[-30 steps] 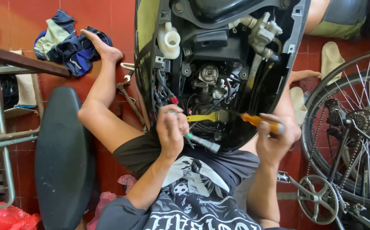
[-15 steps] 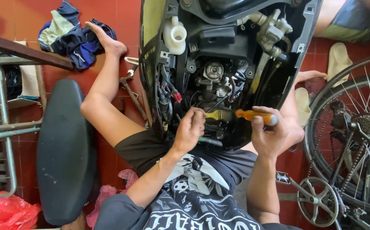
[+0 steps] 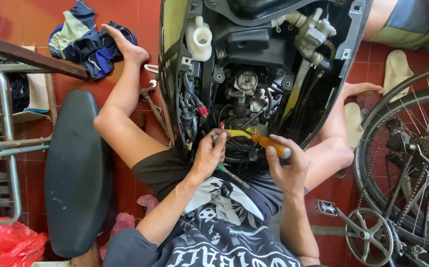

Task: Repairing or maintaining internal components of a motorcycle using hand tools like a screwdriver and wrench.

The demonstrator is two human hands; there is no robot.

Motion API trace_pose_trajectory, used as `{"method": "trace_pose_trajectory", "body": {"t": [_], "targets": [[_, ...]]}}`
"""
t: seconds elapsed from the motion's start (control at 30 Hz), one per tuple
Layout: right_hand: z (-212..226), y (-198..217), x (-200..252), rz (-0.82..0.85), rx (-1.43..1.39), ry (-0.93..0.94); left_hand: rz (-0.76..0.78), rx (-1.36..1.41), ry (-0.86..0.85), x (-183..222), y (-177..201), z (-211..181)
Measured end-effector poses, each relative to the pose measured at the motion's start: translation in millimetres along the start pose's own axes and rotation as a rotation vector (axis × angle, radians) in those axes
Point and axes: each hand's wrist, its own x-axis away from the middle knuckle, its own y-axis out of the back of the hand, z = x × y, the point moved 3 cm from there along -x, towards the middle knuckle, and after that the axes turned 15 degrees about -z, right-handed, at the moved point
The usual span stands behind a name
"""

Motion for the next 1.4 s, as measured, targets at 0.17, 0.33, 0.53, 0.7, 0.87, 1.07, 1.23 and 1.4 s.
{"method": "trace_pose_trajectory", "body": {"t": [0.17, 0.33, 0.53, 0.7, 0.87, 1.07, 1.23, 1.4], "targets": [[-2, -5, -1, -0.014, -0.054, -0.004, 0.01, 0.01, 0.027, 0, 1, 6], [1, -9, -9, -0.059, -0.109, -0.057, -0.033, 0.056, 0.046, -2, 6, 8], [-12, -26, 2, -0.126, -0.22, -0.261, -0.03, 0.023, 0.06, -2, 5, 1], [-10, -38, 3, -0.162, -0.389, -0.353, 0.013, 0.036, 0.027, -4, 4, -4], [0, -53, -14, 0.037, -0.206, -0.229, 0.029, 0.042, 0.034, -5, 2, -5], [-15, -75, 16, 0.078, 0.031, -0.022, 0.002, 0.113, 0.076, -10, 6, 12], [-33, -83, 32, 0.058, 0.103, -0.007, 0.035, 0.141, 0.104, -12, 8, 11], [-4, -53, 3, -0.019, -0.014, -0.009, 0.039, 0.166, 0.119, -9, 7, 16]]}}
